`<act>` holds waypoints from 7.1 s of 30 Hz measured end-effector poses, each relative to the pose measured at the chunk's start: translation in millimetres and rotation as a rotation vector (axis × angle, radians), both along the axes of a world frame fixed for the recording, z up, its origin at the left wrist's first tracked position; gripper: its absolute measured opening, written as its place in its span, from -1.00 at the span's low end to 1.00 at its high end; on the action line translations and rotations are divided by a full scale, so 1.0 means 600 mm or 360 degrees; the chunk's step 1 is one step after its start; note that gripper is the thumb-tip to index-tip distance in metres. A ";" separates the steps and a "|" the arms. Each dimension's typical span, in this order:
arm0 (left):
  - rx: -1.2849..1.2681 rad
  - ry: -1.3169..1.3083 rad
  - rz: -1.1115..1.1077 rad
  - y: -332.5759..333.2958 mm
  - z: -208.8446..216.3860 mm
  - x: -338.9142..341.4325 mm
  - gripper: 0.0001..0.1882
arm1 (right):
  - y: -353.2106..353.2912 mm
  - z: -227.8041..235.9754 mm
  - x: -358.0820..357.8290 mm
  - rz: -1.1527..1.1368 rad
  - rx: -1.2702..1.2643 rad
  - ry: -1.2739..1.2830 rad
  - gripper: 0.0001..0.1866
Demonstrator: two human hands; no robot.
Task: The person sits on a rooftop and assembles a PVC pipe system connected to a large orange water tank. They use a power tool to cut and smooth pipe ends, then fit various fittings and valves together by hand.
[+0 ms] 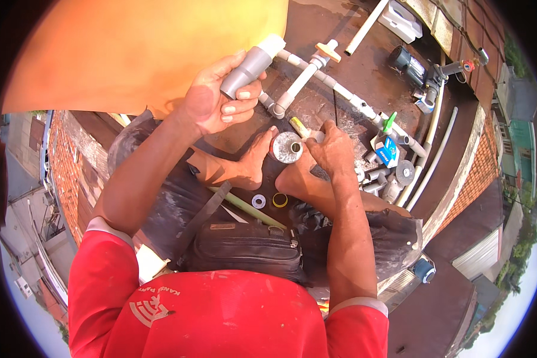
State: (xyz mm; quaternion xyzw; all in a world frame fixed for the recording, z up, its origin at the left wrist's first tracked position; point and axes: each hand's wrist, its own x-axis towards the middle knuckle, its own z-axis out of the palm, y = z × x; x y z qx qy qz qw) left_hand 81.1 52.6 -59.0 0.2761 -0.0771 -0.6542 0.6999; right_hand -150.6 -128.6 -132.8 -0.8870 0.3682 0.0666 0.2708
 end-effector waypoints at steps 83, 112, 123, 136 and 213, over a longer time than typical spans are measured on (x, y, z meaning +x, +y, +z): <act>0.0609 -0.0606 0.0279 -0.028 0.026 -0.023 -0.52 | 0.004 -0.129 0.043 0.0327 0.0231 0.0369 -0.56; 0.0812 -0.0777 0.0134 -0.058 -0.069 0.001 -0.44 | -0.623 -0.229 -0.173 -0.1530 -0.0815 -0.0542 -0.32; 0.0919 -0.0706 0.0161 -0.088 -0.085 -0.024 -0.44 | -0.612 -0.274 -0.161 -0.1793 0.1085 -0.2107 -0.67; 0.0896 -0.0695 0.0082 -0.083 -0.092 -0.023 -0.44 | -0.596 -0.233 -0.166 -0.1793 0.0330 -0.1240 -0.58; 0.0546 -0.0550 -0.0209 -0.499 -0.203 -0.255 -0.34 | -0.286 -0.098 -0.087 -0.1304 0.1235 -0.1814 -0.53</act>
